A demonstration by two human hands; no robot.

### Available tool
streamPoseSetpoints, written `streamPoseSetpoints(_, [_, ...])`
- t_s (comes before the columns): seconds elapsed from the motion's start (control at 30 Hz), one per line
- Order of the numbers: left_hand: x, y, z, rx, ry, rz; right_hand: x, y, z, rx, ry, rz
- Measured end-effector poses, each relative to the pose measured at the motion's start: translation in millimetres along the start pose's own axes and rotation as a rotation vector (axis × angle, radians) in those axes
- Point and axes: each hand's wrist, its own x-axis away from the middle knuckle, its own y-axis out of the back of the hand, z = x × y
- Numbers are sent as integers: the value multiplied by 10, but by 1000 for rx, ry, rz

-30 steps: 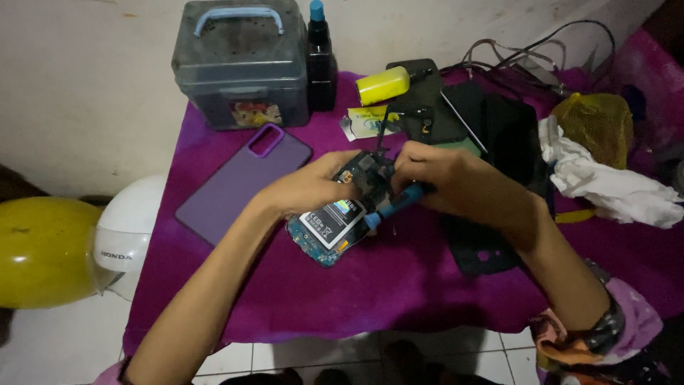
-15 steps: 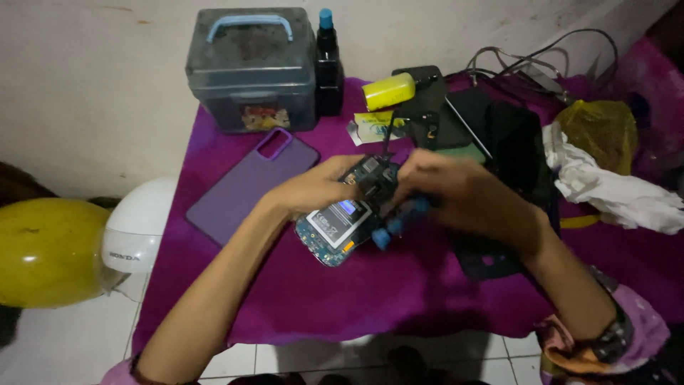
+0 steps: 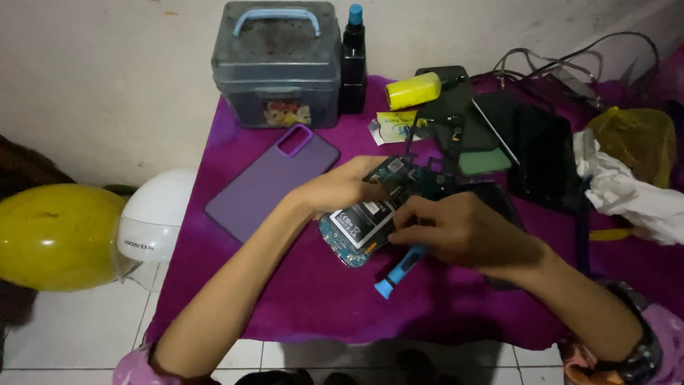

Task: Using a precision screwdriver to remove screws and pry apart the internal frame of a smartphone for repair.

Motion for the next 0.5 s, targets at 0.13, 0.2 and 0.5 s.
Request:
streamPoseSetpoints(0.13, [20,31,66,-7,-34,27,-82,35,52,-118,-38,53])
streamPoseSetpoints(0.2, [-9,31,149,-10,-38,39,-126,40,90,-69,-65,54])
streamPoseSetpoints(0.5, [29,73,136,41,-68,73,-183,86,107,-87,-85,68])
